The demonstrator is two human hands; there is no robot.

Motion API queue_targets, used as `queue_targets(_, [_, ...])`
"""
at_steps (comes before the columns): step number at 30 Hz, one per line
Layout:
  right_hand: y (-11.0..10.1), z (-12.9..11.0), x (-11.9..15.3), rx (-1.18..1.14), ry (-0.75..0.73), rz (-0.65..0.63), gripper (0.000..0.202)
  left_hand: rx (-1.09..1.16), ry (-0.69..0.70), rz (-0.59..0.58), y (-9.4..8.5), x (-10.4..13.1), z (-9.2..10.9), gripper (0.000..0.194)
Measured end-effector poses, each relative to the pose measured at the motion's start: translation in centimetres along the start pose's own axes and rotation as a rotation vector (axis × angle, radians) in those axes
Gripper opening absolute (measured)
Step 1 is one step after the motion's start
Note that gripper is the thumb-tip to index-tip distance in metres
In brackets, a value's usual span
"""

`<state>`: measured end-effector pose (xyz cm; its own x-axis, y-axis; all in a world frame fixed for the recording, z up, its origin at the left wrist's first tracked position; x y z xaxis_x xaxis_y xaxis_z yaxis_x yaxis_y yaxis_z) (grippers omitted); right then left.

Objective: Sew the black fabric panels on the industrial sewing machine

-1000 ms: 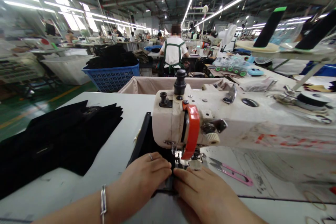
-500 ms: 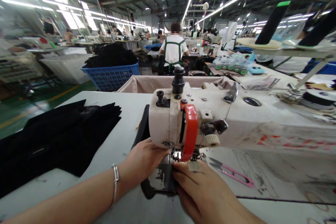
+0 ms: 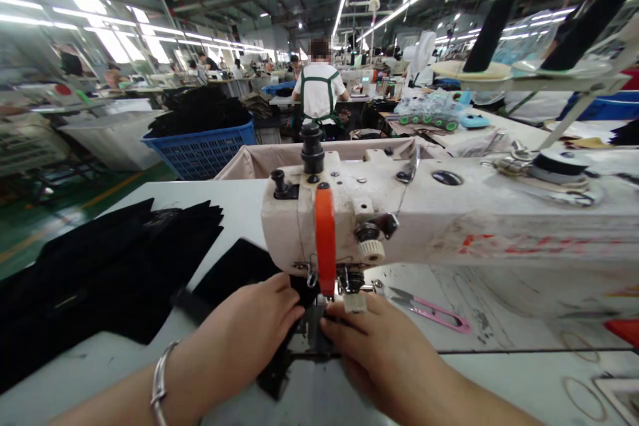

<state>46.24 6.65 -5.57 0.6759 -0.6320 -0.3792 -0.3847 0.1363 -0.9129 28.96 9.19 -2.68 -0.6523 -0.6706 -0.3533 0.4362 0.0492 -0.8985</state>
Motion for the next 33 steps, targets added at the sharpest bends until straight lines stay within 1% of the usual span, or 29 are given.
queue_targets(3, [0.3,0.2,0.1,0.026,-0.006,-0.049,0.032,0.111,-0.074,-0.185,-0.7,0.5,0.7,0.019])
queue_targets(5, [0.3,0.1,0.0,0.034,-0.016,-0.089,0.034,0.189,-0.115,-0.264,-0.9,0.8,0.7,0.015])
queue_targets(6, [0.3,0.0,0.0,0.039,-0.026,-0.107,0.037,0.22,-0.119,-0.269,-0.8,0.9,0.6,0.016])
queue_targets(8, [0.2,-0.2,-0.3,0.06,-0.028,-0.128,0.042,0.255,-0.103,-0.232,-0.5,1.3,0.3,0.018])
queue_targets(10, [0.1,-0.6,-0.5,0.093,-0.008,-0.15,0.038,0.26,-0.112,-0.192,0.1,1.8,0.0,0.02])
queue_targets(12, [0.0,-0.9,-0.7,0.13,0.013,-0.167,0.03,0.224,-0.107,-0.169,0.8,2.3,-0.2,0.03])
queue_targets(14, [-0.1,-1.3,-0.7,0.164,0.01,-0.168,0.025,0.185,-0.049,-0.184,1.2,2.6,-0.1,0.044])
queue_targets(16, [0.0,-1.4,-0.5,0.189,0.007,-0.162,0.024,0.174,0.041,-0.224,1.5,2.8,0.1,0.057])
queue_targets(18, [0.0,-1.4,-0.2,0.19,-0.01,-0.148,0.021,0.192,0.104,-0.247,1.5,2.8,0.3,0.063])
queue_targets(21, [0.1,-1.3,0.2,0.177,-0.037,-0.129,0.022,0.217,0.12,-0.243,1.3,2.6,0.3,0.062])
queue_targets(24, [0.2,-1.1,0.2,0.212,-0.037,-0.107,0.024,0.221,0.126,-0.231,1.2,2.2,0.2,0.06])
queue_targets(27, [0.5,-0.7,0.3,0.231,-0.012,-0.105,0.027,0.223,0.105,-0.268,1.2,1.5,0.0,0.06])
queue_targets(30, [0.6,-0.2,0.4,0.179,-0.005,-0.116,0.029,0.221,0.059,-0.3,0.8,1.1,0.2,0.054])
queue_targets(33, [0.0,0.3,0.4,0.064,-0.046,-0.113,0.019,0.213,0.07,-0.275,0.2,1.5,1.2,0.047])
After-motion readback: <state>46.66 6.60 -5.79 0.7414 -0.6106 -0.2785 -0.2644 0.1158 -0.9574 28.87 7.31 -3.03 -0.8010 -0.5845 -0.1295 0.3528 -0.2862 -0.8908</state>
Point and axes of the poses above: each hand's wrist, its own x-axis away from the middle knuckle, its own y-axis out of the palm, z = x × y, the point moved 4 cm from there along -x, towards the middle knuckle, and after that the axes turned 15 degrees about x, right-handed, at the moved point
